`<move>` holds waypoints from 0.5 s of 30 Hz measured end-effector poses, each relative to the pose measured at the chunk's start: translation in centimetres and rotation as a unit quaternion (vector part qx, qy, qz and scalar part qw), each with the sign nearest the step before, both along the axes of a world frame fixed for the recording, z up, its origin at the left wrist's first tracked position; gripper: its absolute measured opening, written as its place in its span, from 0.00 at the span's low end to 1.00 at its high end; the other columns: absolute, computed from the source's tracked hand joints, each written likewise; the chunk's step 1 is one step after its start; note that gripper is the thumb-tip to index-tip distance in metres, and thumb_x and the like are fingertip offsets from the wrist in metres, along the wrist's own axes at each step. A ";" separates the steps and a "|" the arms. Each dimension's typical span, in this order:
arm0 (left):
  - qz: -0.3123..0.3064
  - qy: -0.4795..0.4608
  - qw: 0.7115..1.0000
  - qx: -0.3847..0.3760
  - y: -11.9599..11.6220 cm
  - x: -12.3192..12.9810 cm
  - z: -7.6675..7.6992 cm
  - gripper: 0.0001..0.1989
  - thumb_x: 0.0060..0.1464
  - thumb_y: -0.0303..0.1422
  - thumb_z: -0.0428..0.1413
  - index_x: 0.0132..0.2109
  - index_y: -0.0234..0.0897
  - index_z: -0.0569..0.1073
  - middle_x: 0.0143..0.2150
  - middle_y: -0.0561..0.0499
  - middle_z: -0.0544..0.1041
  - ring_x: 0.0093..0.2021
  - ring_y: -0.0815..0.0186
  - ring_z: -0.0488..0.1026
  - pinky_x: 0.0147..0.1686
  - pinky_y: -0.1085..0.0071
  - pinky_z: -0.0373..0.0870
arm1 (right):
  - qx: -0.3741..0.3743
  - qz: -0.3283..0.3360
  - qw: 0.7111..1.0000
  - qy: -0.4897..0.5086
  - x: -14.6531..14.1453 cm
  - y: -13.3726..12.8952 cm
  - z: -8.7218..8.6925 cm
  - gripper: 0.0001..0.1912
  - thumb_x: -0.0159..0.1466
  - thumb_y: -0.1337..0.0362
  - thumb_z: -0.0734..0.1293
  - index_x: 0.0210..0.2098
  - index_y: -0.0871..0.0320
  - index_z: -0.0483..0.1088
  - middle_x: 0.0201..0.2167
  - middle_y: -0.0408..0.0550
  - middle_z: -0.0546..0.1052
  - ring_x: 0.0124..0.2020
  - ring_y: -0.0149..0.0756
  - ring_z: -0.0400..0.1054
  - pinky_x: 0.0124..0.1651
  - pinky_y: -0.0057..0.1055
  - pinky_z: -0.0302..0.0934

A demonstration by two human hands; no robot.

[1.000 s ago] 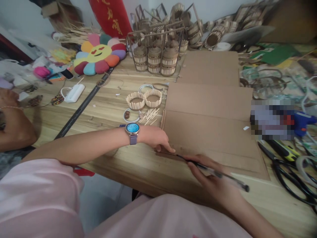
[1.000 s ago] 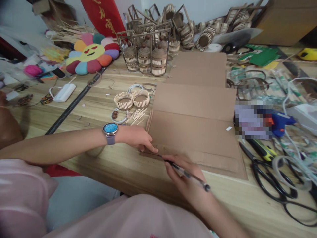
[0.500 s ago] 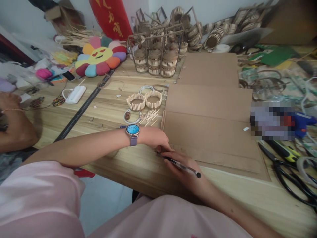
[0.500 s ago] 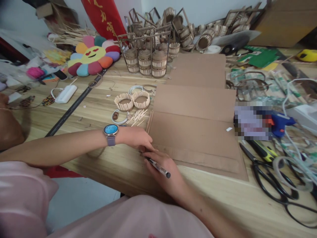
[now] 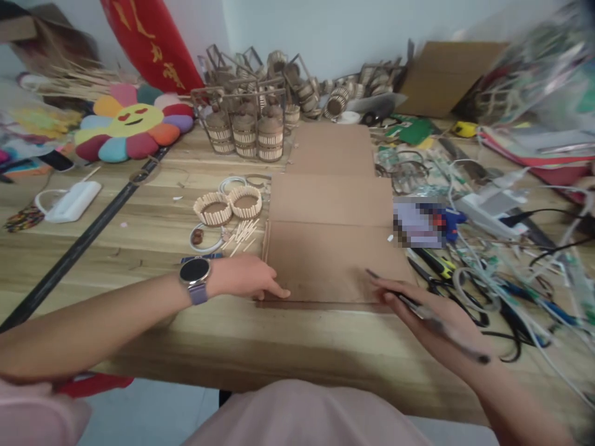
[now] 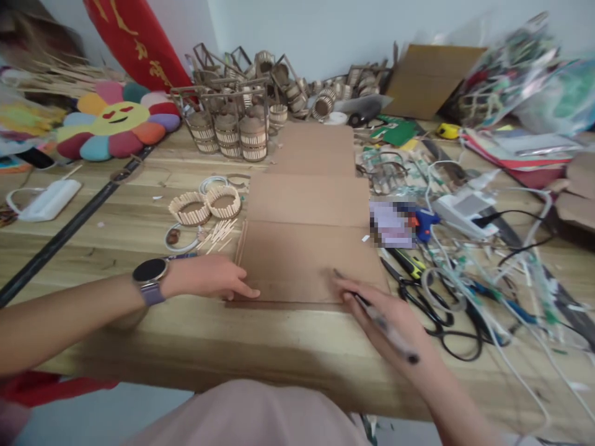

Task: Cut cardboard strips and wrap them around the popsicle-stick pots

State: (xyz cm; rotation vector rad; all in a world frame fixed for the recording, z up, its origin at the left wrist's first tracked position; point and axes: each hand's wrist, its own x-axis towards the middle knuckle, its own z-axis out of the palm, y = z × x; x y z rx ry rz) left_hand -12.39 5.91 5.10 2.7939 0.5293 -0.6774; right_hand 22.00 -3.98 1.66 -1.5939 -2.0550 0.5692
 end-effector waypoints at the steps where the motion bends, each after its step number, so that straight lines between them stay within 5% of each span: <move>1: 0.002 -0.011 1.000 0.012 -0.3 0.0 0.0 0.25 0.59 0.29 0.59 0.61 0.58 0.70 0.38 0.53 0.75 0.30 0.67 0.70 0.24 0.71 0.51 | 0.007 0.026 0.999 -0.022 1.1 0.1 -0.2 0.18 0.69 0.58 0.59 0.50 0.51 0.77 0.47 0.50 0.82 0.48 0.45 0.76 0.51 0.42 0.71; 4: 0.013 -0.071 0.997 0.036 -1.3 0.4 -0.4 0.18 0.58 0.32 0.62 0.55 0.50 0.75 0.41 0.51 0.73 0.36 0.65 0.71 0.28 0.71 0.58 | 0.024 0.094 0.991 -0.090 2.9 0.7 -1.0 0.17 0.69 0.59 0.60 0.50 0.52 0.76 0.51 0.54 0.80 0.55 0.48 0.71 0.56 0.49 0.67; 8: 0.030 -0.119 0.989 0.081 -2.8 1.2 -1.7 0.03 0.59 0.32 0.60 0.40 0.39 0.75 0.43 0.47 0.73 0.41 0.61 0.69 0.34 0.69 0.63 | 0.027 0.142 0.977 -0.157 2.9 1.6 -1.4 0.15 0.68 0.65 0.60 0.49 0.54 0.76 0.48 0.55 0.80 0.52 0.49 0.72 0.53 0.50 0.67; 15: 0.090 -0.178 0.975 0.099 -3.6 1.5 -3.2 0.03 0.61 0.28 0.56 0.36 0.37 0.73 0.44 0.47 0.73 0.42 0.61 0.69 0.38 0.66 0.67 | 0.048 0.200 0.961 -0.183 2.7 3.1 0.0 0.22 0.62 0.77 0.59 0.49 0.55 0.75 0.43 0.54 0.80 0.48 0.45 0.73 0.50 0.42 0.65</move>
